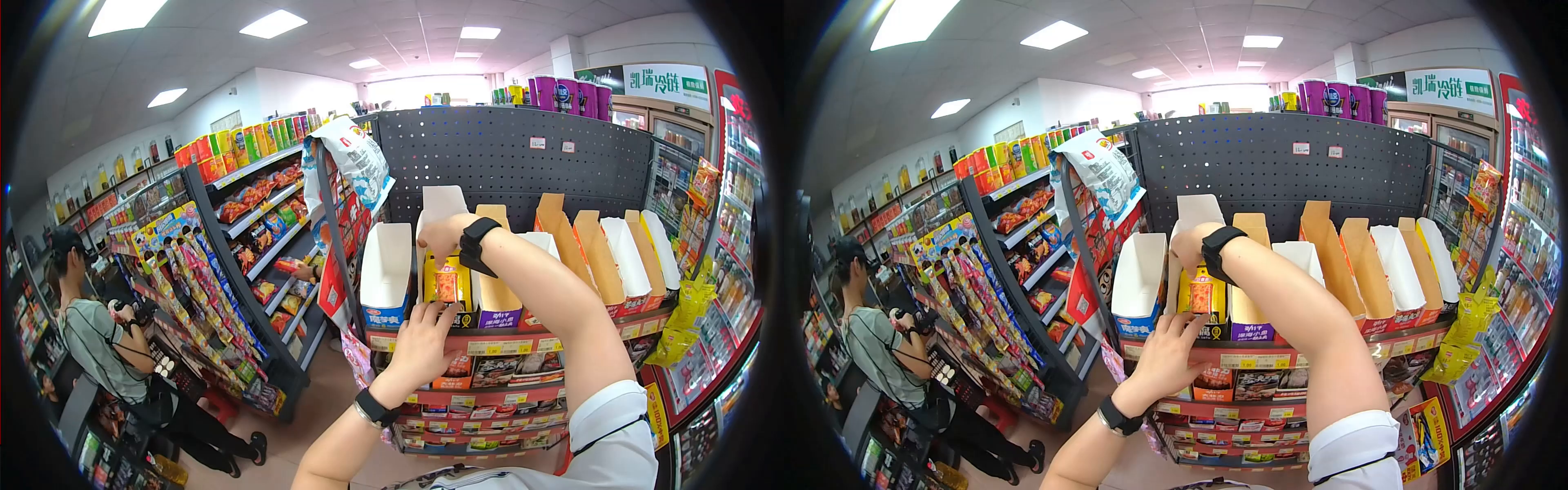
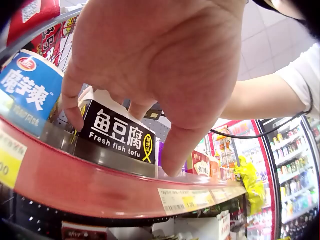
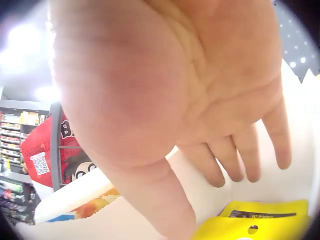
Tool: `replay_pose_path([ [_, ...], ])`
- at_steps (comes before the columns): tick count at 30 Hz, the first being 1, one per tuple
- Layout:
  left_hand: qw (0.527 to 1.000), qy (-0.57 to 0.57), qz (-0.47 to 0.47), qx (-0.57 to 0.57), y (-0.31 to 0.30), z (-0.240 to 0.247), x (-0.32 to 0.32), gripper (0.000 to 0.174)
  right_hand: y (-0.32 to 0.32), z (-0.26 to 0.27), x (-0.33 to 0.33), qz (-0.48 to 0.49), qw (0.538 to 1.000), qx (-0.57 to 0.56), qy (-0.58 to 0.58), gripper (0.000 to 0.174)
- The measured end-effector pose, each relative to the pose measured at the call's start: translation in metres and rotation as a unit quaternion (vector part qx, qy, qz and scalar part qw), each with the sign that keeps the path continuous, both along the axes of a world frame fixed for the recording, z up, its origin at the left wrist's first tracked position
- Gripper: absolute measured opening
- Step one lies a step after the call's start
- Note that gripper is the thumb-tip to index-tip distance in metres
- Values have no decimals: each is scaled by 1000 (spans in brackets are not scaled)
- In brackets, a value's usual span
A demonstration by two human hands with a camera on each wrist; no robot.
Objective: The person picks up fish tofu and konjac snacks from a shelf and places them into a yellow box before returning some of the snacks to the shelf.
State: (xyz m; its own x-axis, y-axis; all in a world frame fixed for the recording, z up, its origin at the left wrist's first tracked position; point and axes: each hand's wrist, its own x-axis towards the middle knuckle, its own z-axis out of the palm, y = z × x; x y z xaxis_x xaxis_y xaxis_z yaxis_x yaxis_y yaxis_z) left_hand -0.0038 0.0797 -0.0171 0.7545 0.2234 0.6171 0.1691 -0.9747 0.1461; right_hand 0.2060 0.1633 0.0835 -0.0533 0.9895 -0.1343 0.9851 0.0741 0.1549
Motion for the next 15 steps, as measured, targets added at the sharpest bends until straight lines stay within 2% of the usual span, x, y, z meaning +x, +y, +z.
replay_pose_path([
  [1, 1000, -6, -2, -1, 0, -1, 1, 69, -6, 7, -11, 0, 1000, 0, -1, 41],
  [3, 1000, -13, -1, -2, 0, -1, 0, 69, -16, 16, -29, -119, 990, -70, -7, 41],
  [4, 1000, -12, -4, -7, 0, -1, 0, 69, -4, 7, -21, -125, 987, -104, -10, 53],
  [7, 1000, -13, -4, -11, -1, -1, 0, 70, -12, 10, -35, -135, 981, -138, 23, 53],
  [8, 1000, -13, -3, -11, -2, -2, -1, 70, -26, 22, -43, -91, 985, -147, 19, 57],
  [15, 1000, -6, 14, -13, -4, -4, 1, 71, -25, 14, -42, -99, 981, -165, 23, 59],
])
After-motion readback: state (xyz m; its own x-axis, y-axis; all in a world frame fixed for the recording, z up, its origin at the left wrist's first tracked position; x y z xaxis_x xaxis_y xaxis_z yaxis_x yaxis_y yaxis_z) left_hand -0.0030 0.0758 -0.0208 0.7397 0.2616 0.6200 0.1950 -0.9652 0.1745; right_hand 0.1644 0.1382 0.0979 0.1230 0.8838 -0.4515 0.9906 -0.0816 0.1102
